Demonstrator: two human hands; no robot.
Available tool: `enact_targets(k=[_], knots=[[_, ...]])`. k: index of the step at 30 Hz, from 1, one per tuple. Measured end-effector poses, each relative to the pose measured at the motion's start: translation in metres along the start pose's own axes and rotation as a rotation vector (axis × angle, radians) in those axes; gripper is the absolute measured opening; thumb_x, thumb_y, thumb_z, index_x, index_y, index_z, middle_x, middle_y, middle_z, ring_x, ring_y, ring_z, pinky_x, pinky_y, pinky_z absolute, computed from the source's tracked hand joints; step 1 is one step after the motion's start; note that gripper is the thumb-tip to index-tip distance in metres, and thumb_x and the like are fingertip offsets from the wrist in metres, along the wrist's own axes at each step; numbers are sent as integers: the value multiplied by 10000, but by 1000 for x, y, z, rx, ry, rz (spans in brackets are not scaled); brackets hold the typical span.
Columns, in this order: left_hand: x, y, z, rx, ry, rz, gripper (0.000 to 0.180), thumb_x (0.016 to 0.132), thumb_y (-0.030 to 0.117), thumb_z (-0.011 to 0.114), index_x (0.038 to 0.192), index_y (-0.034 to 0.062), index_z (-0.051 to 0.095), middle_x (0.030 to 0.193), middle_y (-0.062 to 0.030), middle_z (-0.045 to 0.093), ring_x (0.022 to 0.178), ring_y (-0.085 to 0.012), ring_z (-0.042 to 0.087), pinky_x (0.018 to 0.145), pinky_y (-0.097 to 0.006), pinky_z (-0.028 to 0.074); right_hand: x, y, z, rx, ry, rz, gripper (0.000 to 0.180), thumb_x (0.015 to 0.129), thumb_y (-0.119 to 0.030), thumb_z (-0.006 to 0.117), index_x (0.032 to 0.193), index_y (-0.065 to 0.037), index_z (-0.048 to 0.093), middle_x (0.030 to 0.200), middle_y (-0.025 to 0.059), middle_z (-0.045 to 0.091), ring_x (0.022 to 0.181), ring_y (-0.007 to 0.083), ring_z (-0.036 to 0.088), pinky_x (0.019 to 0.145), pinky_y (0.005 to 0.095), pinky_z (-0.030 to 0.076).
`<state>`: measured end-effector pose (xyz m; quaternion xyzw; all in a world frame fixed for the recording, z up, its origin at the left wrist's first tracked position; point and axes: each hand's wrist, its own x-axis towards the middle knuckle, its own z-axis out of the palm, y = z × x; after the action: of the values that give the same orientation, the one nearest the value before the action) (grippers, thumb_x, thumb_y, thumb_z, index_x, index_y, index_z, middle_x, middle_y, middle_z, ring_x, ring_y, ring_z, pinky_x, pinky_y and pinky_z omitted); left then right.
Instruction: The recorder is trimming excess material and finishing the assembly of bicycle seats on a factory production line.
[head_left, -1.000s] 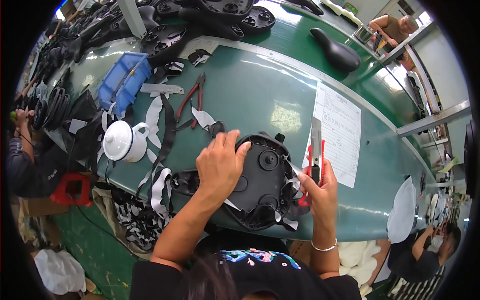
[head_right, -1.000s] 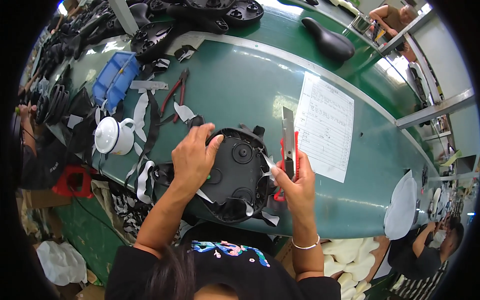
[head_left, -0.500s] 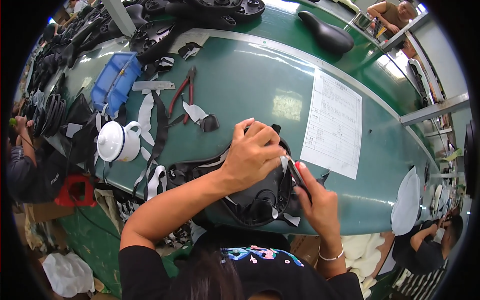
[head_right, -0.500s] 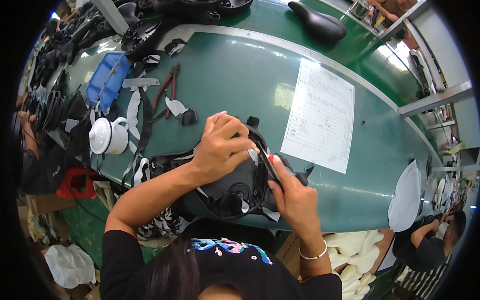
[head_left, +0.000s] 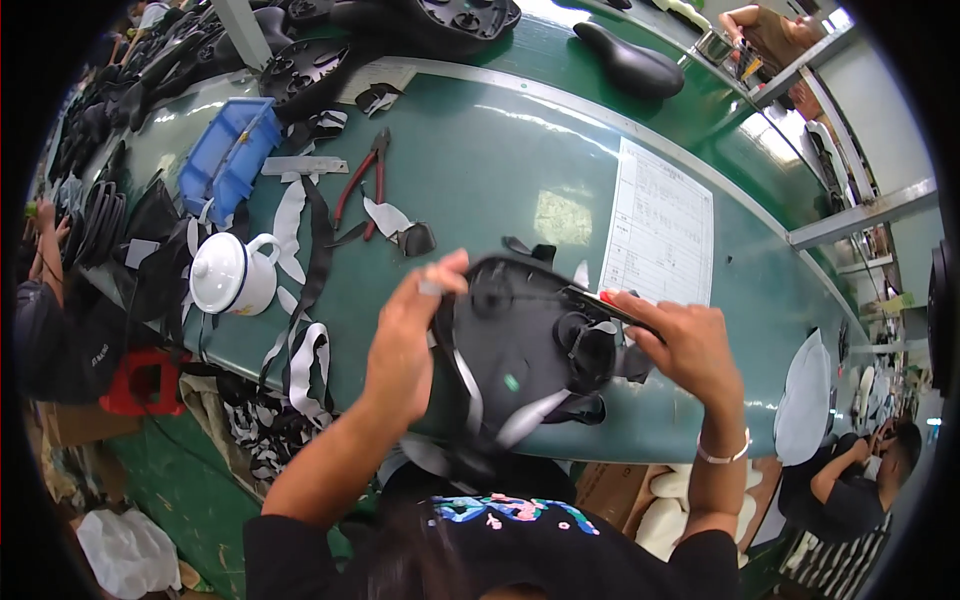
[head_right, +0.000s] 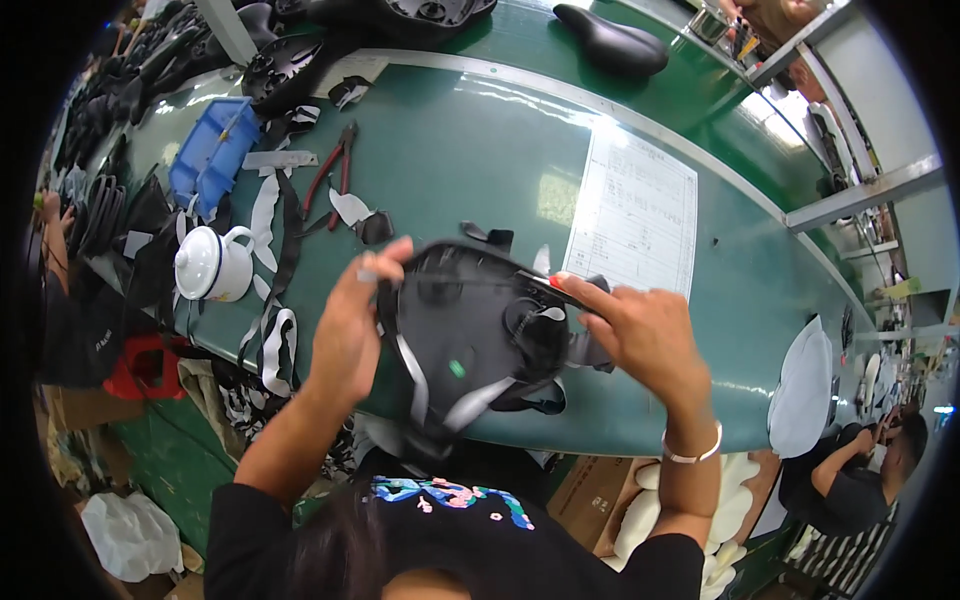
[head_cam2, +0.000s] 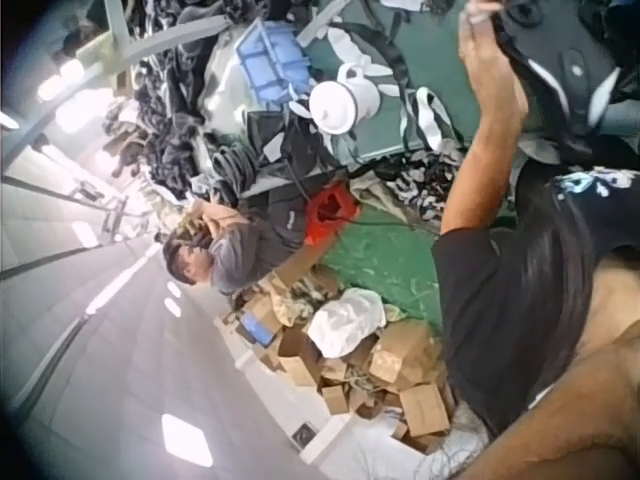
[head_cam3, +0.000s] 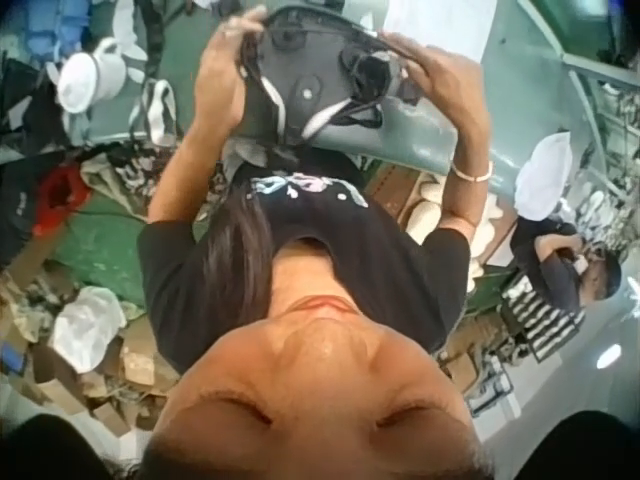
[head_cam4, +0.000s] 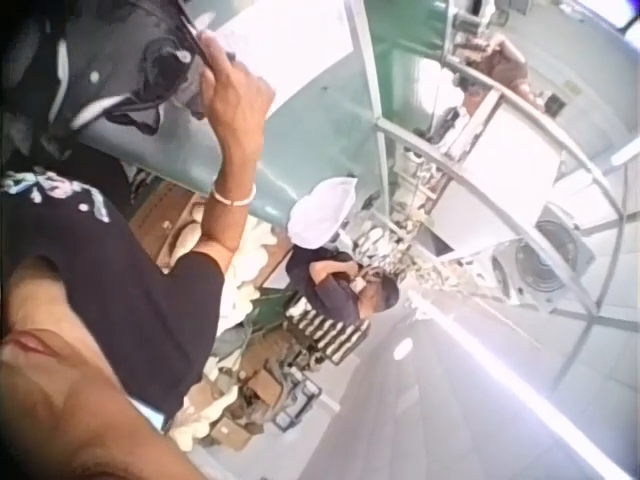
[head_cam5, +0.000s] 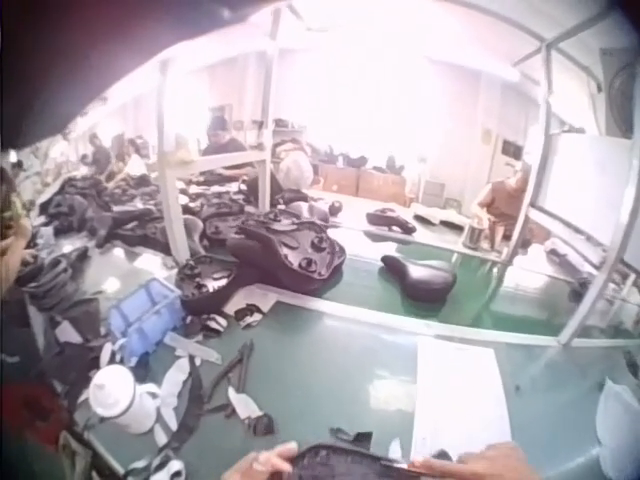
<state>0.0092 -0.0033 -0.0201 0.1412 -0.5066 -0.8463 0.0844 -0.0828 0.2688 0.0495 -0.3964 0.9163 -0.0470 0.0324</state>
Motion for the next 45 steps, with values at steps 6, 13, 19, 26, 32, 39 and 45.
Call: enact_targets(k=[6,13,19,26,32,39,45], knots=[[-18,38,-4,-241,-293,195,274,1005,343,398,894,97,444,586,-18,389,546,-167,455,637,-352,431,9,-8,-11,-164,-121,-206,506,821,-190,636,1297,-317,518,594,33,513,512,214,513,515,347,383],[8,130,-20,317,187,570,196,935,248,502,832,82,495,741,-19,401,594,-116,367,532,-263,314,-65,-42,-4,-125,-133,109,565,792,-180,664,1335,-215,513,562,51,459,449,232,458,455,371,336],[52,36,9,1397,-695,399,382,873,377,594,1100,71,626,1116,-138,629,1003,-308,616,831,-388,477,-52,-25,-12,62,-142,125,527,827,-187,631,1334,-221,492,542,56,497,442,257,492,432,374,332],[54,-6,19,1288,-782,138,336,929,375,493,1097,136,659,941,-91,657,923,-299,615,770,-414,478,-61,-45,-9,-193,-207,50,514,838,-189,618,1333,-145,487,560,88,515,463,267,516,451,380,364],[37,0,24,1316,-683,189,308,926,347,496,1064,136,674,877,-73,649,873,-287,618,710,-411,480,-123,-82,-10,182,-245,420,529,840,-181,625,1338,-99,467,675,129,627,508,302,582,467,391,421],[31,7,1,1278,-524,286,275,905,315,532,1038,124,680,836,-84,642,829,-291,615,693,-410,484,-23,-56,36,623,326,242,656,747,-25,709,1344,-68,440,1155,200,609,964,256,649,820,298,481],[22,30,-38,1482,-126,206,256,873,258,584,1046,88,669,830,-82,587,836,-272,578,749,-379,452,44,-44,38,1061,329,459,470,759,-20,652,1209,-35,517,736,-58,485,624,14,422,550,173,361]])
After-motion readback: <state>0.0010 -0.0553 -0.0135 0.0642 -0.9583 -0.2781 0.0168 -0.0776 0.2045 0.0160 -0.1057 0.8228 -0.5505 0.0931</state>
